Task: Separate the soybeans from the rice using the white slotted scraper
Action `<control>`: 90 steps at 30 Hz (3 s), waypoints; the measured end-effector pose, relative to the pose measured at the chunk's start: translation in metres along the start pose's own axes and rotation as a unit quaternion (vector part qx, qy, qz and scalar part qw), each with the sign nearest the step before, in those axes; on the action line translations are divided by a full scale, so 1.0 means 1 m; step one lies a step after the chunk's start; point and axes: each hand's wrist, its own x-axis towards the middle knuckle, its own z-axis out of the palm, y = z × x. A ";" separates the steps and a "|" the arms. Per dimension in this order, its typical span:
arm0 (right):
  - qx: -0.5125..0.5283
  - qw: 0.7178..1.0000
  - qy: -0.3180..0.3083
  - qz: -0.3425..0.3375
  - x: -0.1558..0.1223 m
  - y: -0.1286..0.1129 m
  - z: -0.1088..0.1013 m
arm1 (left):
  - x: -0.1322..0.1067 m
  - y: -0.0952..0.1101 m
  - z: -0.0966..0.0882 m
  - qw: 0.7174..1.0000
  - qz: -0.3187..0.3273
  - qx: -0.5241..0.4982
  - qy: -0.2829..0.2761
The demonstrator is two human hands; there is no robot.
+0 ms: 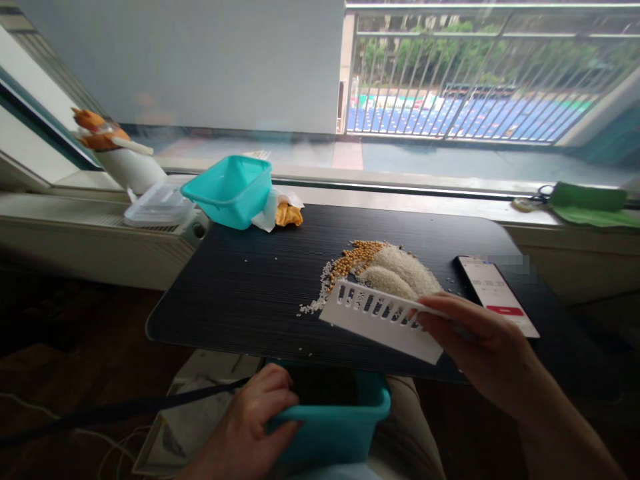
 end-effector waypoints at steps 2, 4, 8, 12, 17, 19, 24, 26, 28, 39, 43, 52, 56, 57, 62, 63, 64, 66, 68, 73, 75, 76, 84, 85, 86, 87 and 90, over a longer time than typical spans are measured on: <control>-0.030 0.998 0.049 0.005 0.003 0.009 -0.004 | 0.001 0.000 0.002 1.000 0.000 -0.003 -0.009; -0.042 0.996 0.071 0.014 0.007 0.015 -0.005 | 0.003 0.000 0.003 1.000 -0.004 -0.007 -0.014; -0.041 0.996 0.069 0.037 0.014 0.019 -0.004 | 0.005 0.001 0.004 1.000 0.001 -0.012 -0.014; -0.018 0.997 0.040 0.056 0.011 0.025 -0.007 | 0.006 0.002 0.004 1.000 0.000 -0.001 -0.016; 0.001 0.997 0.036 0.064 0.004 0.029 -0.010 | 0.008 0.001 0.005 1.000 -0.009 -0.004 -0.024; 0.014 0.997 0.032 0.066 0.004 0.028 -0.009 | 0.008 0.000 0.005 0.999 -0.013 -0.008 -0.029; 0.025 0.997 0.017 0.065 0.005 0.023 -0.007 | 0.007 0.000 0.006 0.999 -0.029 -0.015 -0.043; 0.022 0.998 0.017 0.062 0.005 0.020 -0.008 | 0.007 0.000 0.006 0.998 -0.030 -0.017 -0.042; 0.017 0.998 0.029 0.058 0.004 0.018 -0.009 | 0.007 0.001 0.006 0.998 -0.030 -0.021 -0.041; 0.007 0.999 0.035 0.036 -0.002 0.019 -0.012 | 0.006 0.001 0.007 0.998 -0.034 -0.031 -0.038; -0.015 0.998 0.045 0.032 -0.001 0.018 -0.012 | 0.005 0.000 0.007 0.998 -0.037 -0.030 -0.041; 0.008 1.000 0.009 0.026 -0.010 0.017 -0.015 | 0.005 0.001 0.007 0.998 -0.037 -0.028 -0.038; 0.003 0.999 -0.024 0.034 -0.017 0.012 -0.016 | 0.007 0.003 0.006 0.999 -0.027 -0.028 -0.034; 0.004 0.999 -0.035 0.038 -0.020 0.011 -0.016 | 0.008 0.003 0.005 0.999 -0.026 -0.029 -0.032; 0.038 0.995 -0.065 0.069 -0.036 0.000 -0.013 | 0.010 0.004 0.006 0.999 -0.011 -0.030 -0.021; 0.047 0.995 -0.054 0.075 -0.038 -0.003 -0.009 | 0.010 0.004 0.006 0.999 -0.012 -0.030 -0.021; 0.053 0.995 -0.036 0.080 -0.039 -0.005 -0.004 | 0.010 0.004 0.007 0.999 -0.014 -0.030 -0.020; 0.066 0.994 0.006 0.087 -0.040 -0.011 0.009 | 0.011 0.004 0.007 0.999 -0.020 -0.031 -0.016; 0.088 0.992 0.016 0.090 -0.038 -0.017 0.027 | 0.010 0.004 0.008 0.999 -0.024 -0.033 -0.010; 0.099 0.990 0.036 0.098 -0.031 -0.014 0.059 | 0.007 0.003 0.008 1.000 -0.014 -0.021 -0.014; 0.091 0.985 0.083 0.122 -0.031 -0.006 0.060 | 0.006 0.002 0.008 1.000 -0.010 -0.015 -0.020; 0.089 0.981 0.105 0.136 -0.032 -0.001 0.059 | 0.006 0.003 0.007 1.000 -0.008 -0.015 -0.024; 0.046 0.929 0.275 0.244 -0.036 0.029 0.031 | 0.013 0.005 0.007 0.999 -0.008 -0.023 -0.040; 0.033 0.927 0.281 0.246 -0.034 0.031 0.026 | 0.013 0.005 0.008 0.999 -0.009 -0.023 -0.042; 0.021 0.927 0.283 0.246 -0.033 0.034 0.020 | 0.013 0.005 0.008 0.999 -0.010 -0.022 -0.043; 0.009 0.928 0.282 0.243 -0.031 0.036 0.014 | 0.013 0.004 0.008 0.999 -0.012 -0.021 -0.045; -0.024 0.941 0.264 0.209 -0.025 0.039 0.002 | 0.013 0.003 0.009 0.998 -0.019 -0.016 -0.051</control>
